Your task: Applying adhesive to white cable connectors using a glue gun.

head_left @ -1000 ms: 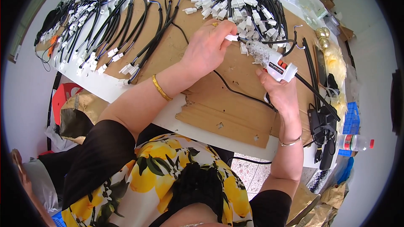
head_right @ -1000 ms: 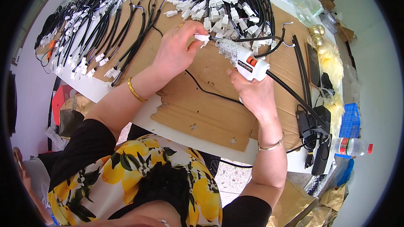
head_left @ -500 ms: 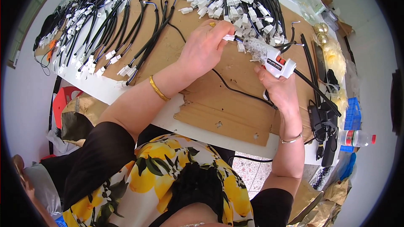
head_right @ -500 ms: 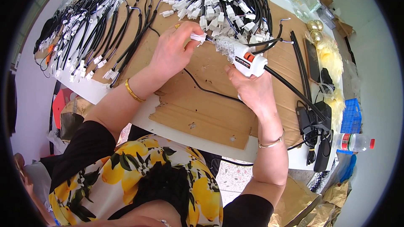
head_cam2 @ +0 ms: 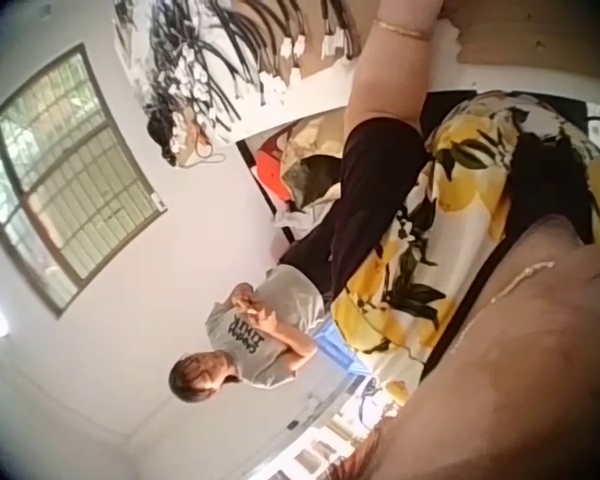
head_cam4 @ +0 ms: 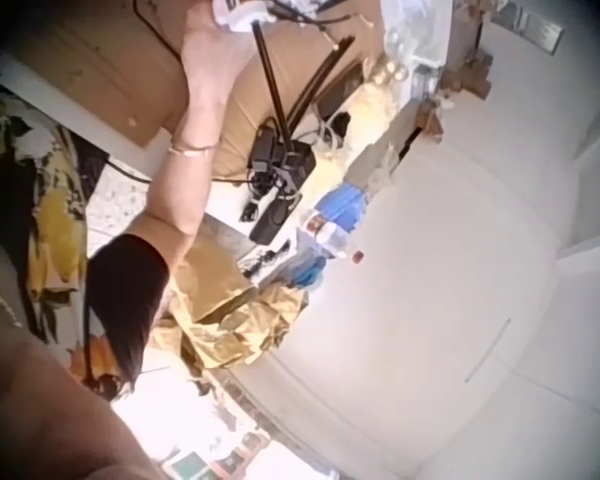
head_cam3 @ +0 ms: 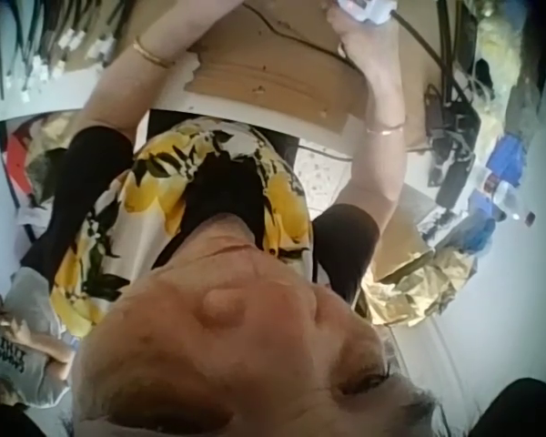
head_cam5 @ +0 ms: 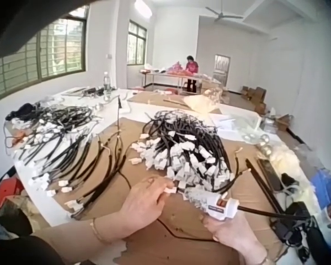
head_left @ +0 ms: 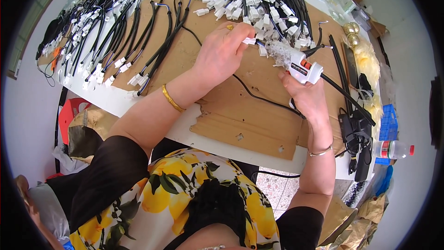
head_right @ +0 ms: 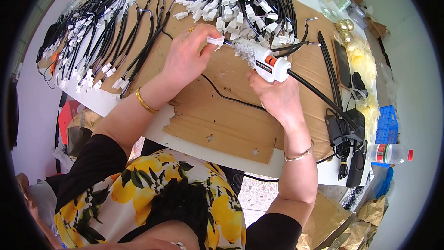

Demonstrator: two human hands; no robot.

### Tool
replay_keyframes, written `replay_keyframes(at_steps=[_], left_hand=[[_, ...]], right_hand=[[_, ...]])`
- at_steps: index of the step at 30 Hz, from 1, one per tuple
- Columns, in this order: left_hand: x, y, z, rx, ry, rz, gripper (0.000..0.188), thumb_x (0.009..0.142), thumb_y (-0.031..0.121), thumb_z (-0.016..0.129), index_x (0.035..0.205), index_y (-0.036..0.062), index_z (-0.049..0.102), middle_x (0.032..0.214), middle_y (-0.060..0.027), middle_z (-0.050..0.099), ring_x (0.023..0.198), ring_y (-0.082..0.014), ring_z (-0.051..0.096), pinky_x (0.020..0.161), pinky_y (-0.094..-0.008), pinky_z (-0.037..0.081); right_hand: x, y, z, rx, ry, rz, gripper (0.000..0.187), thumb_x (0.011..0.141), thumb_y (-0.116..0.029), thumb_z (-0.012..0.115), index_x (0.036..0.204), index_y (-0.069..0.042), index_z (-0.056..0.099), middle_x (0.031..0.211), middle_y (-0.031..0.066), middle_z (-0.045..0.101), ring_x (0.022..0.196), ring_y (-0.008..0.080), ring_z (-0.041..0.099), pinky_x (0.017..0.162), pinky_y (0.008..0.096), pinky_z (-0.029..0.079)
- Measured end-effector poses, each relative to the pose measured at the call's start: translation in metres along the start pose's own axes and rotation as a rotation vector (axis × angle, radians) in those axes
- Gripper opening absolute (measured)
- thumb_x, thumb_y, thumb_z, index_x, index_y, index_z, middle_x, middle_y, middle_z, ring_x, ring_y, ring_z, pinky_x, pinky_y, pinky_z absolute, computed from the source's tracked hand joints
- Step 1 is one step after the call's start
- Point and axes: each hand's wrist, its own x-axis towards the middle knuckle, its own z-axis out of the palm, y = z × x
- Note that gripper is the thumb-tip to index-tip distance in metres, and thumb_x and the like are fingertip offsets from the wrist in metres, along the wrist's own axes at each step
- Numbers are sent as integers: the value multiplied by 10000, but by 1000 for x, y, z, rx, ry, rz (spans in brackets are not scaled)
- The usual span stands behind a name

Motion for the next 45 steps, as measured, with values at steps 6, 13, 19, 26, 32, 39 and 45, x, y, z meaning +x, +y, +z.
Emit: replay_keyframes(at_steps=[6, 13, 19, 26, 32, 39, 45], left_hand=[[0, -2, 1, 12, -7, 13, 247, 661, -59, 596, 852, 68, 505, 800, -62, 581, 724, -267, 570, 604, -346, 456], [-2, -6, 2, 0, -33, -50, 238, 672, -45, 600, 855, 74, 505, 784, -62, 587, 715, -266, 570, 604, -343, 452], [-1, -5, 2, -14, -39, -57, 227, 676, -43, 602, 849, 73, 511, 786, -60, 588, 709, -265, 572, 604, -343, 455], [0, -4, 1, -67, -58, -124, 208, 680, -46, 597, 841, 58, 516, 800, -62, 588, 744, -252, 583, 632, -325, 463], [0, -3, 0, -83, -82, -168, 204, 684, -48, 595, 845, 50, 516, 808, -67, 587, 750, -248, 589, 640, -316, 466], [0, -4, 1, -138, -88, -207, 213, 696, -49, 593, 859, 46, 492, 814, -69, 604, 768, -244, 597, 664, -305, 472], [0, -6, 0, -343, -99, -350, 231, 721, -66, 574, 890, 29, 447, 871, -103, 627, 819, -184, 605, 724, -287, 472]], right_hand=[[1, 0, -3, 12, 0, -11, 106, 717, -92, 633, 765, -34, 559, 684, -45, 519, 619, 26, 428, 544, 185, 353], [3, 2, -2, 43, 0, 0, 90, 713, -81, 629, 745, -44, 554, 670, -49, 516, 607, 23, 426, 533, 184, 346], [1, 1, 0, 7, -11, 16, 110, 712, -78, 627, 778, -28, 556, 697, -42, 518, 627, 31, 430, 550, 186, 354], [0, 1, 0, 62, -25, -7, 126, 718, -86, 625, 803, -18, 561, 704, -39, 521, 627, 32, 430, 546, 188, 354], [0, 1, 0, 44, -10, -1, 128, 726, -93, 623, 809, -19, 560, 706, -42, 520, 625, 27, 423, 537, 188, 349], [-1, -2, 0, -35, -16, -2, 134, 728, -95, 621, 811, -11, 557, 700, -42, 515, 623, 24, 416, 527, 185, 341], [-1, 0, 0, -43, 4, 1, 130, 730, -93, 622, 809, -13, 558, 703, -39, 525, 631, 24, 428, 543, 185, 356]])
